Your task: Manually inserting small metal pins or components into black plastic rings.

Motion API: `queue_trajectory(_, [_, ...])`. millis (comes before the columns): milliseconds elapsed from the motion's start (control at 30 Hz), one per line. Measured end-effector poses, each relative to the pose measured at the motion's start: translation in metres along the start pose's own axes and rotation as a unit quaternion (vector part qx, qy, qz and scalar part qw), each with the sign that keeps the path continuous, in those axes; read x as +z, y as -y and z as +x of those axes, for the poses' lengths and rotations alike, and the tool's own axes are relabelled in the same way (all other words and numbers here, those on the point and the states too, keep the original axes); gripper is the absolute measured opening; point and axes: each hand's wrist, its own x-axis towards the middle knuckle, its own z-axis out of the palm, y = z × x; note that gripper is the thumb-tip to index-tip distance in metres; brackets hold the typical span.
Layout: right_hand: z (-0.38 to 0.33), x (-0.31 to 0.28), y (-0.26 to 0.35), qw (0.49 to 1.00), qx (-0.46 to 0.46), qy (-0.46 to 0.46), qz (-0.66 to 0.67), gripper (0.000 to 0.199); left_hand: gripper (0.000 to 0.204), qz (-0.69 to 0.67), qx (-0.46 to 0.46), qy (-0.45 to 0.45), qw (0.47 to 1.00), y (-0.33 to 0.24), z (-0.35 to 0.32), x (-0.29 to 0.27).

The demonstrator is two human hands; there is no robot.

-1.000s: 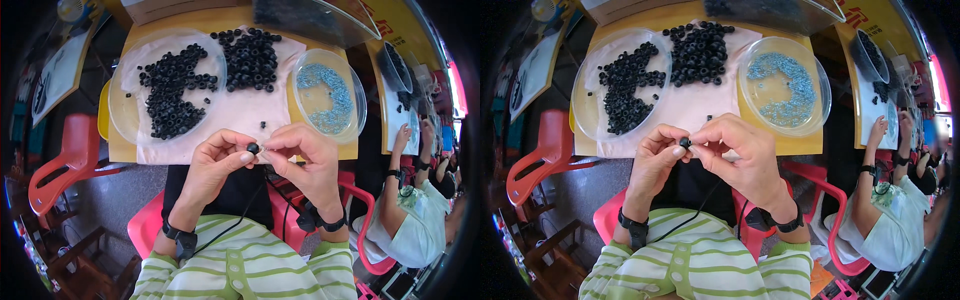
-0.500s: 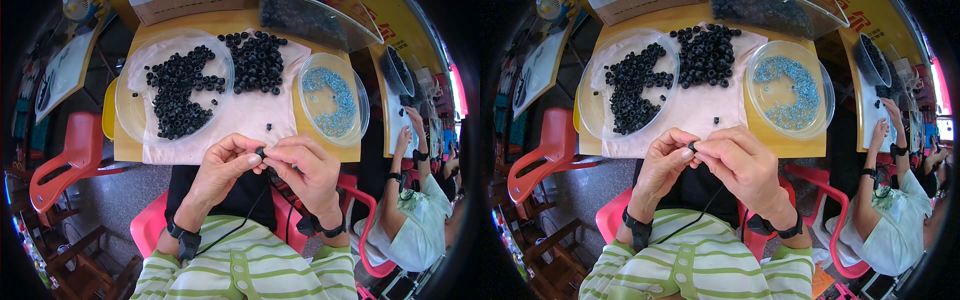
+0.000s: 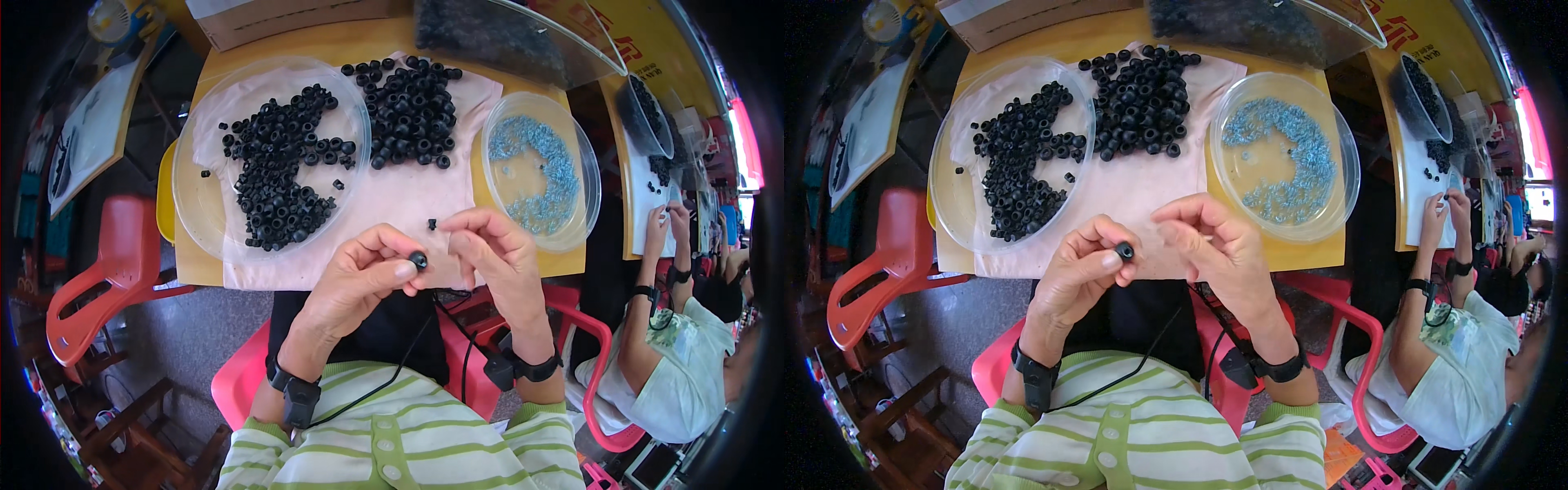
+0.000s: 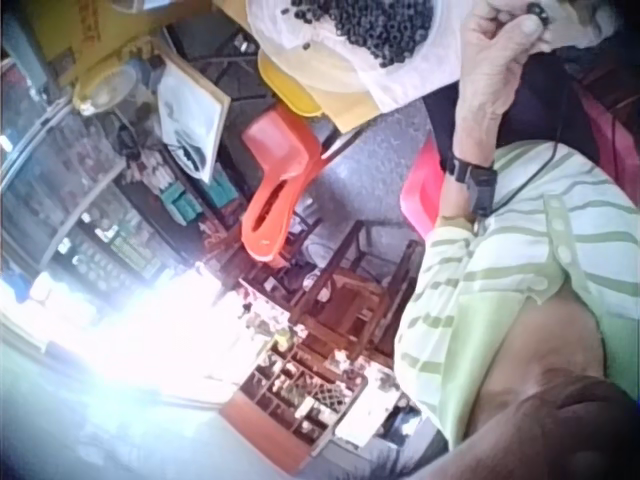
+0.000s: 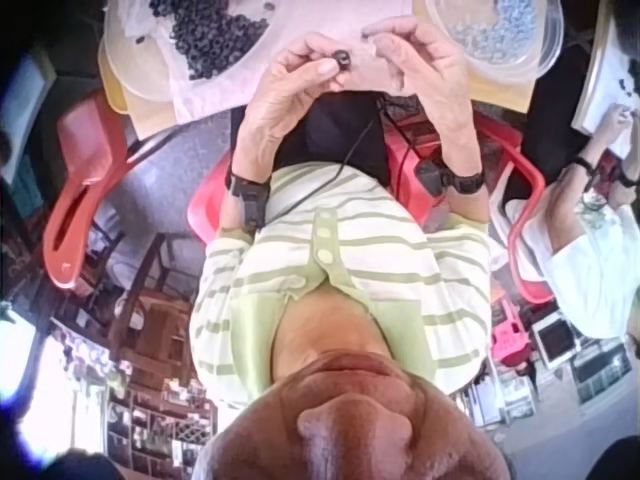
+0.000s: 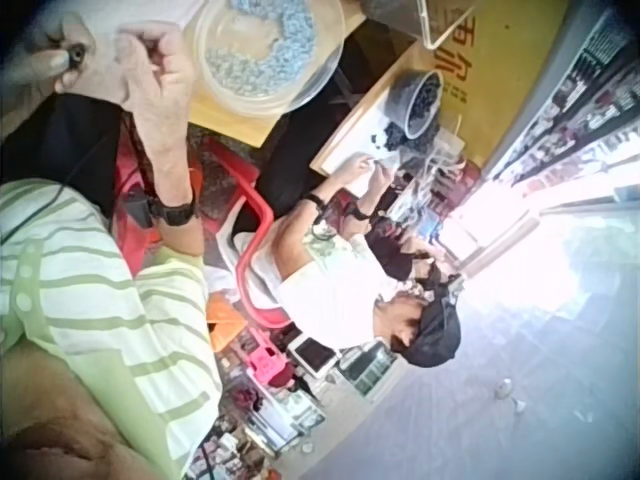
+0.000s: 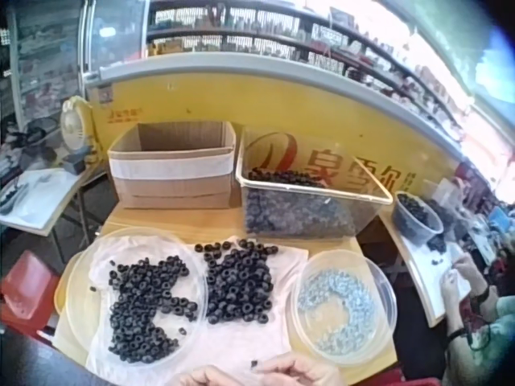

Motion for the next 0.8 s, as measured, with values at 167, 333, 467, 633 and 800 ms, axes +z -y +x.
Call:
queue_trajectory(167, [0.013, 0.004, -0.018, 0.914, -0.173, -0.083, -0.357, 0.018, 0.018, 0.010, 0.030, -0.026, 0.999, 0.006, 0.002, -0.002])
queue_trajectory(333, [0.016, 0.009, -0.025, 0.880, -0.211, -0.098, -0.414, 0.019, 0.020, 0.024, 0.025, -0.024, 0.999, 0.005, 0.001, -0.002])
queue_trajectory(467, [0.015, 0.011, -0.026, 0.886, -0.208, -0.106, -0.401, 0.017, 0.019, 0.028, 0.026, -0.028, 0.999, 0.005, 0.000, -0.002])
queue_trajectory(633, [0.005, 0.006, -0.009, 0.965, -0.100, -0.088, -0.227, 0.013, 0.016, 0.006, 0.045, -0.049, 0.998, 0.010, 0.001, 0.006])
queue_trajectory(800, [-0.009, 0.010, 0.013, 0.986, -0.102, -0.055, -0.118, 0.014, 0.014, -0.043, 0.052, 0.004, 0.998, 0.016, 0.000, 0.006])
